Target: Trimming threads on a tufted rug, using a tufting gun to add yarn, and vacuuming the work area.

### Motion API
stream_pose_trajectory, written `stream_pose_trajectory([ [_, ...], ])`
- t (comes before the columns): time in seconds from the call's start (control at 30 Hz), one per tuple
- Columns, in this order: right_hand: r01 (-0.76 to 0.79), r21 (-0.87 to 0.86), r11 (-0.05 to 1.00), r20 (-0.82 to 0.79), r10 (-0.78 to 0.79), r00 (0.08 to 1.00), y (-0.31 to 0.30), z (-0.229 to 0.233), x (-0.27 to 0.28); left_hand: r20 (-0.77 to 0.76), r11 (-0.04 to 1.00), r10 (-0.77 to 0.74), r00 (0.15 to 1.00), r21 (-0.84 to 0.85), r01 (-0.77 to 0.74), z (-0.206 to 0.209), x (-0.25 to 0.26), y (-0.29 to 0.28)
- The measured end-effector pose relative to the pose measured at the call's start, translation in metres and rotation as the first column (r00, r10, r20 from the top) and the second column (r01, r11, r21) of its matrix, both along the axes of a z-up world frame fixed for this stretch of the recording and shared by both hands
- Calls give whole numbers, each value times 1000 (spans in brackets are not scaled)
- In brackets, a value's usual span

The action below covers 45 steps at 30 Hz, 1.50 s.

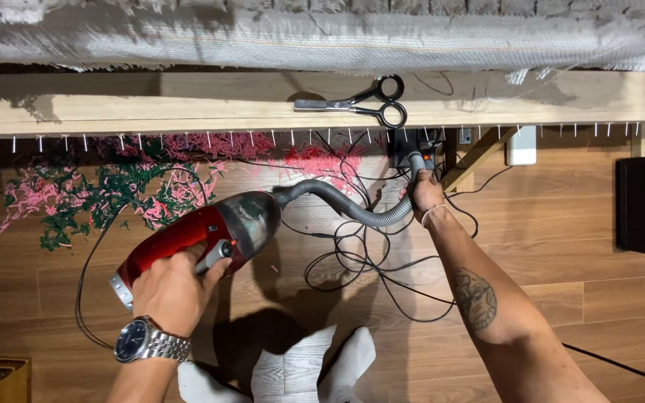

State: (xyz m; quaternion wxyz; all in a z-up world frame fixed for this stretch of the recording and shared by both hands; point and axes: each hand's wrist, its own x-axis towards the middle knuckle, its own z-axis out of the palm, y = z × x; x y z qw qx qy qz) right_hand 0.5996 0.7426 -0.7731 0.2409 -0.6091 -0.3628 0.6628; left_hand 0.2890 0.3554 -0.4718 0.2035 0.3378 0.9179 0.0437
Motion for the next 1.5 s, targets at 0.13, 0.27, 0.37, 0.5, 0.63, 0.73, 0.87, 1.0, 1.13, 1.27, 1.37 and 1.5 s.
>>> stream_pose_trajectory([
  [0.13,-53,-23,998,-5,53,999,0,29,-22,-1,1000,18,1000,5,-18,8,-8,4],
  [0.27,-293,20,956,203,283,937,-21,30,-22,18,1000,-14,1000,-5,14,8,-9,1],
  [0.37,-287,-53,956,311,289,905,-39,32,-17,27,999,-45,999,-7,45,6,-7,-2],
  [0.5,-228,-120,966,322,255,912,-36,25,-21,62,999,-31,998,-12,32,10,-9,-5],
  [0.63,-386,-132,913,352,407,843,-34,42,-35,103,997,10,995,-78,-2,9,-9,-9],
  [0.73,-528,-169,832,429,544,721,-34,54,-43,101,998,2,995,-69,5,-2,-5,-17],
  [0.87,-633,-71,771,481,582,655,-38,64,-49,88,999,-26,996,-16,27,-1,-3,-21],
  [1.0,-690,-20,724,518,598,612,-47,66,-38,141,998,5,990,-57,4,2,-5,-26],
  [1.13,-706,-191,682,562,666,491,-65,56,-19,187,994,19,982,-110,1,0,-6,-34],
  [1.27,-625,-239,743,523,641,562,-93,46,-13,178,997,-8,984,-69,20,-7,-8,-48],
  [1.37,-620,-240,747,439,653,617,-111,31,-5,120,996,-79,990,-28,83,-34,-13,-76],
  [1.5,-566,-225,793,387,606,695,-130,40,-20,97,998,-54,994,-17,56,-15,-18,-78],
])
